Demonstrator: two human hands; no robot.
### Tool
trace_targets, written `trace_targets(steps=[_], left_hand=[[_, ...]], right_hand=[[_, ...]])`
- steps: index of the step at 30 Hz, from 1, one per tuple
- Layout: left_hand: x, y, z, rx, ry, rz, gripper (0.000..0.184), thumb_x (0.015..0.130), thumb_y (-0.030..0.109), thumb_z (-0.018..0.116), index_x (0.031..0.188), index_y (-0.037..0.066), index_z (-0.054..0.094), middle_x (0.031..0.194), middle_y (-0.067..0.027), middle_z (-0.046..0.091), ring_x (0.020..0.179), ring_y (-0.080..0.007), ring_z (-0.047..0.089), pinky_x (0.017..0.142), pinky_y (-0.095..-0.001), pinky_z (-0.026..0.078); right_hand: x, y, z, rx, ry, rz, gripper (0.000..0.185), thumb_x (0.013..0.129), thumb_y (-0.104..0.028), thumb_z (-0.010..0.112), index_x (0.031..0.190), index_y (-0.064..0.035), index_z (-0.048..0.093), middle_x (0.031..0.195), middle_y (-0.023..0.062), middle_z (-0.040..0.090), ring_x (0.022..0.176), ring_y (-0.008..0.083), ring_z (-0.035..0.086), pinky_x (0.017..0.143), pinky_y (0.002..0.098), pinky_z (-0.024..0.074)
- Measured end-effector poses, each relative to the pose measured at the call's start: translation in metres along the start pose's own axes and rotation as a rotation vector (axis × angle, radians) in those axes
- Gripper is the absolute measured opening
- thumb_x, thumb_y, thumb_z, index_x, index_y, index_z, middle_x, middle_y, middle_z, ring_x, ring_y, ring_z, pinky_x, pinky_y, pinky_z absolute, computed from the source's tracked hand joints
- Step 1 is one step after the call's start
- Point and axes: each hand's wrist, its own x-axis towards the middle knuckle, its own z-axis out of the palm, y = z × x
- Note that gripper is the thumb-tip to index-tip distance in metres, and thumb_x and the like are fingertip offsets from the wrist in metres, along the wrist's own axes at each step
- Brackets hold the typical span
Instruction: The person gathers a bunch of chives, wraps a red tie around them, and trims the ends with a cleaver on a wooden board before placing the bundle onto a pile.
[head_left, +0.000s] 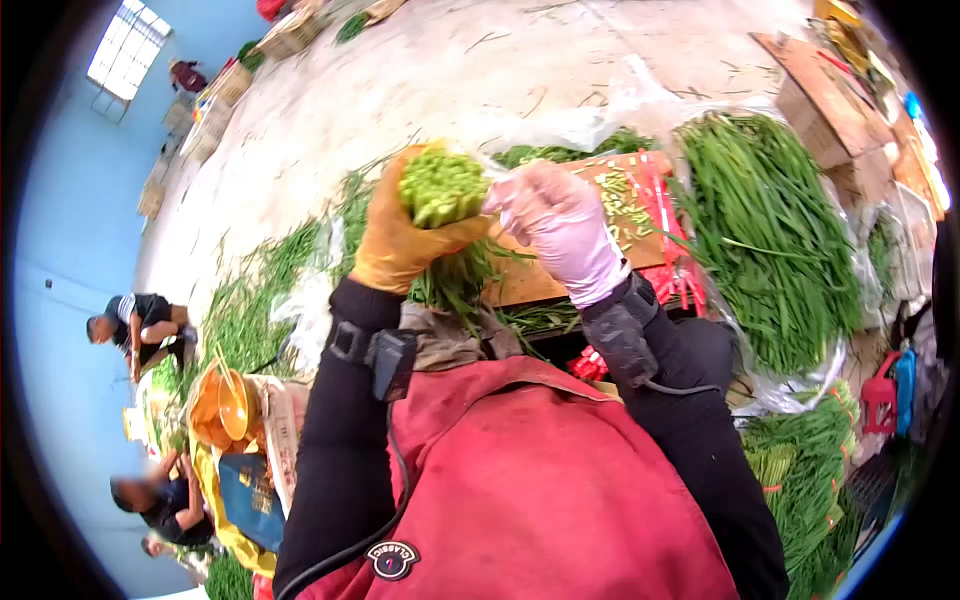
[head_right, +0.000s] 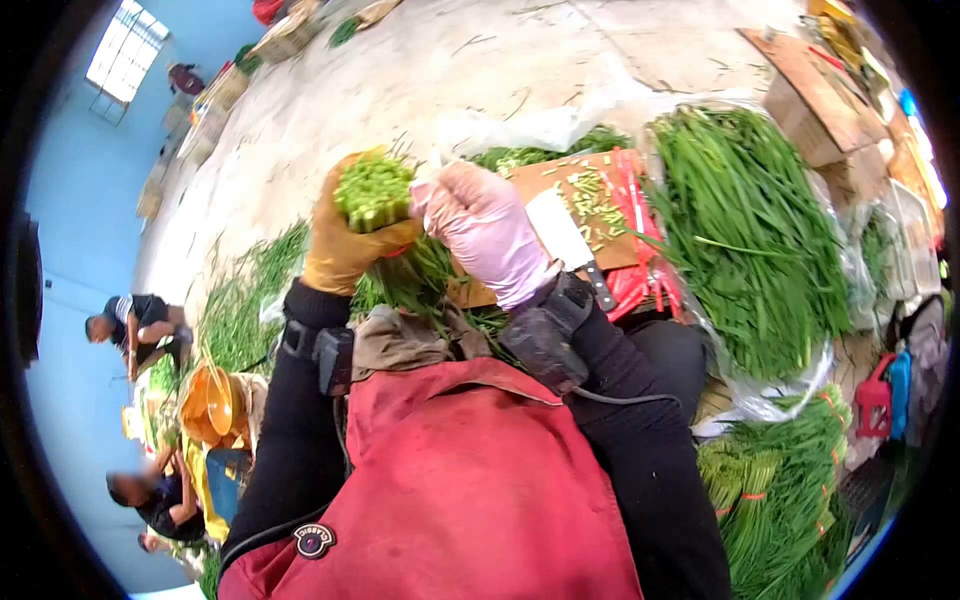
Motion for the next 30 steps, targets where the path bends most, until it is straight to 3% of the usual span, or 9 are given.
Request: trace_targets(steps=[3, 7, 9, 11, 20, 23, 24, 26, 30], left_hand=[[-0.007, 0.008, -0.015, 0.024, 0.049, 0.032, 0.075, 0.059, 0.01, 0.09, 0.122, 0.002, 0.05, 0.103, -0.0054, 0.063, 0.091, -0.0148, 0.062, 0.081, -0.0305, 0.052], [-0.016, 0.053, -0.008, -0.032, 0.283, 0.202, 0.049, 0.081, 0.021, 0.075, 0.121, 0.001, 0.056, 0.113, -0.0084, 0.061, 0.103, -0.0184, 0.058, 0.093, -0.0329, 0.045], [-0.023, 0.073, -0.001, -0.047, 0.28, 0.224, 0.053, 0.085, 0.031, 0.071, 0.124, -0.001, 0.054, 0.116, -0.0085, 0.06, 0.107, -0.0194, 0.056, 0.097, -0.0345, 0.042], [-0.037, 0.091, 0.009, -0.279, 0.184, 0.145, 0.061, 0.088, 0.041, 0.064, 0.13, -0.001, 0.049, 0.125, -0.0107, 0.057, 0.111, -0.0221, 0.055, 0.101, -0.0378, 0.041], [-0.063, 0.068, -0.003, -1.135, 0.032, -0.146, 0.077, 0.089, 0.05, 0.057, 0.145, 0.003, 0.031, 0.149, -0.0148, 0.035, 0.133, -0.0273, 0.038, 0.113, -0.0465, 0.028], [-0.056, 0.069, 0.0, -1.065, -0.216, -0.095, 0.084, 0.088, 0.061, 0.051, 0.146, 0.006, 0.029, 0.151, -0.0133, 0.031, 0.136, -0.0276, 0.034, 0.114, -0.0475, 0.024], [-0.059, 0.068, 0.014, -0.83, 0.063, -0.018, 0.094, 0.084, 0.076, 0.037, 0.147, 0.007, 0.027, 0.15, -0.0131, 0.032, 0.136, -0.0287, 0.034, 0.112, -0.0468, 0.028], [-0.052, 0.026, 0.009, -0.323, -0.005, 0.281, 0.1, 0.081, 0.079, 0.037, 0.151, 0.011, 0.015, 0.155, -0.0115, 0.022, 0.14, -0.0281, 0.026, 0.114, -0.0454, 0.022], [-0.085, 0.03, 0.048, -0.135, -0.367, -0.126, 0.113, 0.056, 0.025, 0.086, 0.148, 0.004, 0.024, 0.146, -0.0094, 0.036, 0.13, -0.0223, 0.038, 0.107, -0.0364, 0.032]], right_hand=[[-0.015, -0.028, -0.008, 0.138, 0.178, -0.178, 0.025, 0.093, -0.02, 0.062, 0.106, 0.0007, 0.059, 0.094, 0.0088, 0.066, 0.084, 0.014, 0.063, 0.071, 0.0233, 0.0506], [-0.047, -0.042, 0.008, -0.684, -0.03, -0.187, 0.098, 0.065, -0.027, 0.084, 0.141, 0.0049, 0.031, 0.135, 0.0306, 0.042, 0.126, 0.0358, 0.043, 0.107, 0.0399, 0.0334], [-0.055, -0.018, 0.02, -0.799, -0.079, -0.314, 0.118, 0.057, -0.031, 0.087, 0.145, 0.0055, 0.018, 0.135, 0.0344, 0.038, 0.135, 0.0417, 0.03, 0.114, 0.0416, 0.0228], [-0.062, -0.022, 0.024, -0.927, 0.032, -0.389, 0.128, 0.049, -0.033, 0.089, 0.144, 0.0082, 0.013, 0.132, 0.0335, 0.041, 0.124, 0.0436, 0.043, 0.107, 0.0399, 0.0343], [-0.106, -0.062, 0.02, -0.788, -0.149, -0.147, 0.104, 0.056, -0.028, 0.083, 0.141, -0.0006, 0.029, 0.109, 0.0257, 0.059, 0.101, 0.0394, 0.06, 0.089, 0.0393, 0.0492], [-0.109, -0.05, 0.015, -0.664, -0.074, -0.114, 0.097, 0.06, -0.025, 0.082, 0.14, -0.0005, 0.033, 0.11, 0.0243, 0.06, 0.103, 0.0334, 0.062, 0.091, 0.0366, 0.0488], [-0.11, -0.048, 0.011, -0.508, -0.052, -0.086, 0.09, 0.063, -0.02, 0.08, 0.138, 0.001, 0.036, 0.115, 0.0206, 0.06, 0.106, 0.0268, 0.06, 0.095, 0.0351, 0.0469], [-0.106, -0.056, 0.009, -0.199, 0.033, -0.058, 0.083, 0.066, -0.011, 0.075, 0.139, 0.0002, 0.037, 0.119, 0.0136, 0.06, 0.108, 0.0214, 0.056, 0.097, 0.0347, 0.0442], [-0.091, -0.065, 0.004, 0.215, 0.05, -0.039, 0.055, 0.076, -0.006, 0.069, 0.126, -0.0003, 0.047, 0.113, 0.0102, 0.062, 0.102, 0.0207, 0.059, 0.092, 0.0348, 0.0472]])
